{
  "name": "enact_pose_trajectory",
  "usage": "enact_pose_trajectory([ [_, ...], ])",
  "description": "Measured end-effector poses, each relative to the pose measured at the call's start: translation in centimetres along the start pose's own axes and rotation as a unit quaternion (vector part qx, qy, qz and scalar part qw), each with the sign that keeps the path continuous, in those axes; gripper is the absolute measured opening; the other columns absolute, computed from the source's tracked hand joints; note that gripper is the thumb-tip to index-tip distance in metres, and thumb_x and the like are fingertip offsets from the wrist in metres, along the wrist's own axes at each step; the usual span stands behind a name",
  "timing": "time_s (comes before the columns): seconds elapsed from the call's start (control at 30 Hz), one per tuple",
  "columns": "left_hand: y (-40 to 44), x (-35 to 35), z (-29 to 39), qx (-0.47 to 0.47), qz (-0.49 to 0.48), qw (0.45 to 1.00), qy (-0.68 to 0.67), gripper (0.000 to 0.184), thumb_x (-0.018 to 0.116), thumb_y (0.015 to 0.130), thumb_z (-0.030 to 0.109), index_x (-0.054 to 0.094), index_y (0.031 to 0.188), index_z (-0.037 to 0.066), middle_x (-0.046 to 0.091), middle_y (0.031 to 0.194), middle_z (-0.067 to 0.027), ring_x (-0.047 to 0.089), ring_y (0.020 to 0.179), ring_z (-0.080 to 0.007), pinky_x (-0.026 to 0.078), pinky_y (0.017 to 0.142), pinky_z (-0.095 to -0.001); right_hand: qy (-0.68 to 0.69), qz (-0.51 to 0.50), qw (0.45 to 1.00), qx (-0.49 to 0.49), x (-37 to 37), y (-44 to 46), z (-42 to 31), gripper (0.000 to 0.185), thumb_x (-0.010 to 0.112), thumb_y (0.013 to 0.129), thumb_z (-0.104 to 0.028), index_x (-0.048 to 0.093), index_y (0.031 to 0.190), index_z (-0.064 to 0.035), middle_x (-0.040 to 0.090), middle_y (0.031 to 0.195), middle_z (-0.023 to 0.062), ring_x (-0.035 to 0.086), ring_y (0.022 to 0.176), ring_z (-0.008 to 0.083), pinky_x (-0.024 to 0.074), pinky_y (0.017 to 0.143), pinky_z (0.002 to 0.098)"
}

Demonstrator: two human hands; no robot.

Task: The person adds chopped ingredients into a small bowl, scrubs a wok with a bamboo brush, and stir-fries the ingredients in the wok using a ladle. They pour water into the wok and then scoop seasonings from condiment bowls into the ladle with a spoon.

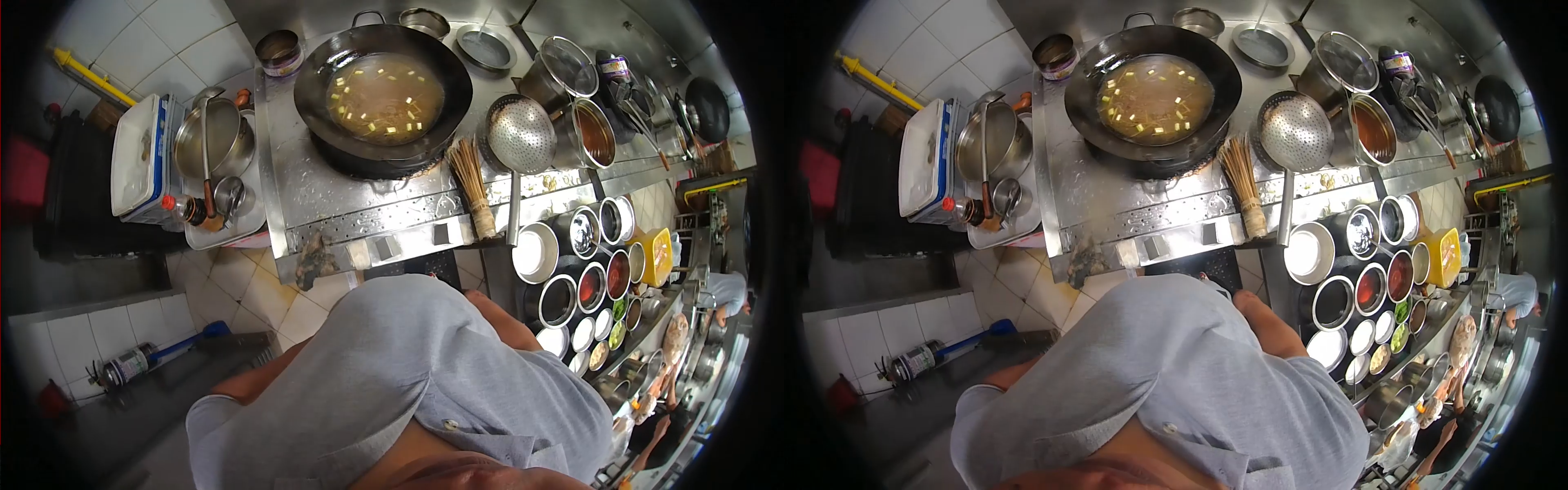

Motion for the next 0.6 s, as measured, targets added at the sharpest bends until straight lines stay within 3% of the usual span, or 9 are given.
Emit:
enact_pose_trajectory([
  [0.23, -0.7, -0.7, -0.4, -0.002, -0.013, 1.0, 0.015, 0.036, 0.067, 0.091, 0.021, 0.067, 0.123, 0.005, 0.065, 0.126, -0.0181, 0.059, 0.12, -0.0362, 0.046, 0.101, -0.0423, 0.029, 0.094, 0.995, -0.018, 1.0, -0.6, 0.2, 0.037, 0.056, 0.086, -0.015, 0.07, 0.115, 0.0049, 0.066, 0.126, 0.0245, 0.065, 0.119, 0.0326, 0.0512, 0.101, 0.0413],
  [0.33, -1.3, -0.7, -0.7, -0.004, -0.015, 1.0, 0.022, 0.036, 0.067, 0.091, 0.021, 0.066, 0.123, 0.005, 0.065, 0.127, -0.0179, 0.059, 0.121, -0.036, 0.046, 0.102, -0.042, -0.016, 0.071, 0.997, -0.032, 3.6, 3.6, 2.4, 0.035, 0.058, 0.085, -0.014, 0.072, 0.11, 0.0046, 0.068, 0.122, 0.024, 0.067, 0.115, 0.0318, 0.0531, 0.098, 0.0406],
  [0.4, -1.7, -0.6, -0.8, -0.004, -0.017, 1.0, 0.021, 0.036, 0.066, 0.091, 0.021, 0.066, 0.123, 0.005, 0.064, 0.128, -0.0177, 0.058, 0.122, -0.0358, 0.045, 0.103, -0.0419, -0.104, -0.04, 0.993, -0.044, 4.4, 5.4, 2.9, 0.032, 0.059, 0.082, -0.012, 0.074, 0.105, 0.0043, 0.069, 0.118, 0.0242, 0.069, 0.112, 0.0315, 0.0544, 0.095, 0.0405],
  [0.5, -2.0, -0.5, -1.0, -0.004, -0.016, 1.0, 0.022, 0.036, 0.066, 0.091, 0.02, 0.066, 0.124, 0.005, 0.064, 0.129, -0.0175, 0.058, 0.123, -0.0356, 0.045, 0.104, -0.0417, -0.158, -0.043, 0.983, -0.082, 3.6, 4.6, 2.5, 0.031, 0.059, 0.083, -0.014, 0.075, 0.103, 0.0033, 0.07, 0.117, 0.0247, 0.069, 0.111, 0.032, 0.0547, 0.094, 0.0417],
  [0.53, -2.1, -0.5, -1.0, -0.004, -0.016, 1.0, 0.022, 0.036, 0.066, 0.092, 0.02, 0.066, 0.124, 0.005, 0.064, 0.129, -0.0174, 0.058, 0.123, -0.0355, 0.045, 0.104, -0.0416, -0.158, -0.043, 0.983, -0.083, 3.5, 4.1, 2.3, 0.031, 0.059, 0.083, -0.014, 0.075, 0.103, 0.0033, 0.07, 0.117, 0.0247, 0.069, 0.111, 0.032, 0.0547, 0.094, 0.0417],
  [0.6, -2.2, -0.6, -0.9, -0.005, -0.015, 1.0, 0.021, 0.036, 0.066, 0.092, 0.02, 0.066, 0.125, 0.005, 0.063, 0.13, -0.0173, 0.058, 0.124, -0.0353, 0.045, 0.104, -0.0415, -0.019, 0.043, 0.999, -0.022, 3.2, 3.7, 2.1, 0.035, 0.055, 0.086, -0.017, 0.074, 0.109, 0.0019, 0.068, 0.12, 0.0246, 0.067, 0.116, 0.0322, 0.053, 0.098, 0.0428],
])
Point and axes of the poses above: each hand's wrist, its own y-axis towards the middle knuckle, its own x-axis out of the palm, z = x × y, the point moved 1 cm from there along y, towards the middle knuckle
